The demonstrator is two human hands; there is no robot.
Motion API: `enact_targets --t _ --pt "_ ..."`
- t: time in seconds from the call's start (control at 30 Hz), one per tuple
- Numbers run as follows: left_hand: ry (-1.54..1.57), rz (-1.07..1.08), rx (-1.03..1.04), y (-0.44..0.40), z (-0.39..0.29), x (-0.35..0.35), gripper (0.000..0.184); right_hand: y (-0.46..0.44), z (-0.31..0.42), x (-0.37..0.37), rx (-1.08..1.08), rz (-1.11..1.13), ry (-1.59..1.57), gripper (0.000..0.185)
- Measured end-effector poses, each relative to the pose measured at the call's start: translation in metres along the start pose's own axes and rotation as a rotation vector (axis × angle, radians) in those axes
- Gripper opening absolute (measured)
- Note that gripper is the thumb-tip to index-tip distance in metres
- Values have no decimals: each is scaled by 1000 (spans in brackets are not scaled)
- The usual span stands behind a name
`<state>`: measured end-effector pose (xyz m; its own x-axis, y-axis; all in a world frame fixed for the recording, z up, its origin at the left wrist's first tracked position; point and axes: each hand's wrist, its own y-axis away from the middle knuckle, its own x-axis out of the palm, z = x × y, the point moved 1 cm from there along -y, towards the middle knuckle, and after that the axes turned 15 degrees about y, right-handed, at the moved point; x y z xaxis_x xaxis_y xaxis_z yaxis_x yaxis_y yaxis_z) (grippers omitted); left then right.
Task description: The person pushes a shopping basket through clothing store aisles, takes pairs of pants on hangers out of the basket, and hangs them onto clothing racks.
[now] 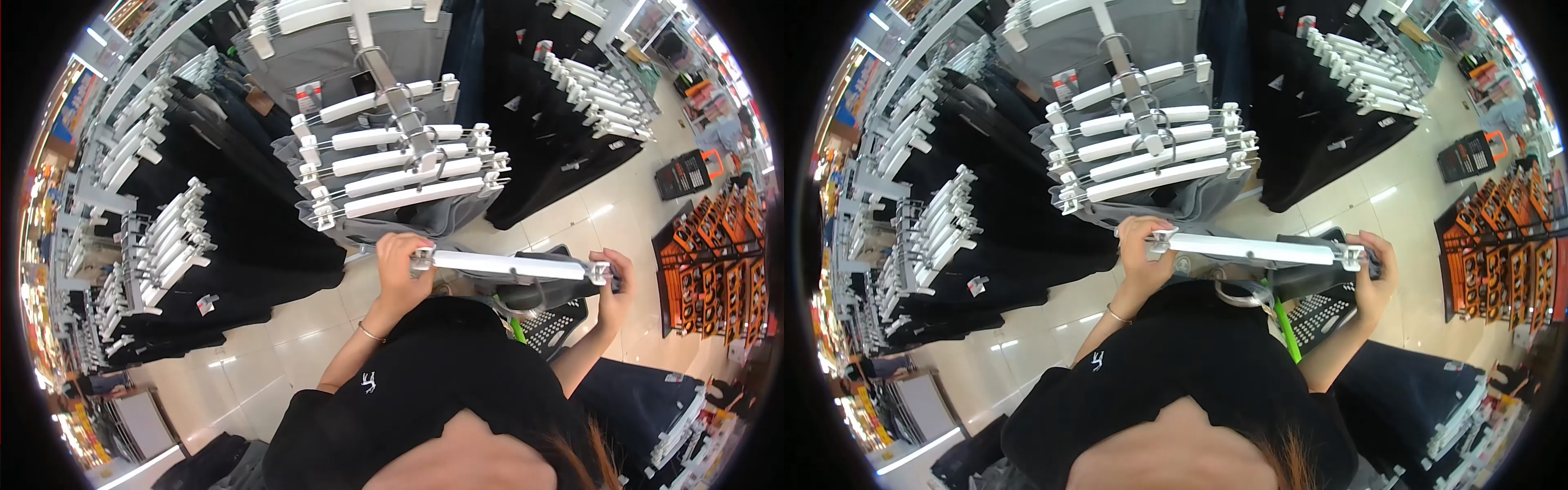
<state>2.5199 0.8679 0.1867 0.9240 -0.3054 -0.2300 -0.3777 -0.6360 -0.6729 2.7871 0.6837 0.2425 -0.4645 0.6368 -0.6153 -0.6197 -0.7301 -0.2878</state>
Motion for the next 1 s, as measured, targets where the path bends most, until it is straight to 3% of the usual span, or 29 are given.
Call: enact_targets --t 0.1,0.17,0.23,0.37,0.5,0.57,0.6,0.7,0.77,0.87,1.0 --pt "61 28 7 -1 -7 0 35 -1 15 6 -6 -16 64 29" --pt "40 31 37 -6 -14 1 36 0 30 16 -165 -59 411 40" --pt "55 26 70 -7 -19 3 35 3 43 30 -262 -72 422 41" --pt "20 101 53 -17 -29 6 34 4 69 52 -432 -140 818 29" --pt "-17 114 48 -27 -35 5 34 -5 42 76 -468 30 423 16" --pt "111 361 16 -47 -38 -15 35 -9 46 77 -507 -23 420 11" --pt "53 416 157 -65 -37 -28 35 -9 43 74 -498 -46 408 12" --pt "-143 305 74 -97 -12 -75 26 -16 34 57 -504 -65 440 10" --pt "-515 341 84 -119 6 -93 33 -21 24 42 -474 -137 467 8" --pt "-607 394 184 -117 47 -92 45 -34 14 14 -514 -195 587 10" --pt "-538 429 47 -120 66 -86 48 -51 -15 -10 -348 -318 567 15"
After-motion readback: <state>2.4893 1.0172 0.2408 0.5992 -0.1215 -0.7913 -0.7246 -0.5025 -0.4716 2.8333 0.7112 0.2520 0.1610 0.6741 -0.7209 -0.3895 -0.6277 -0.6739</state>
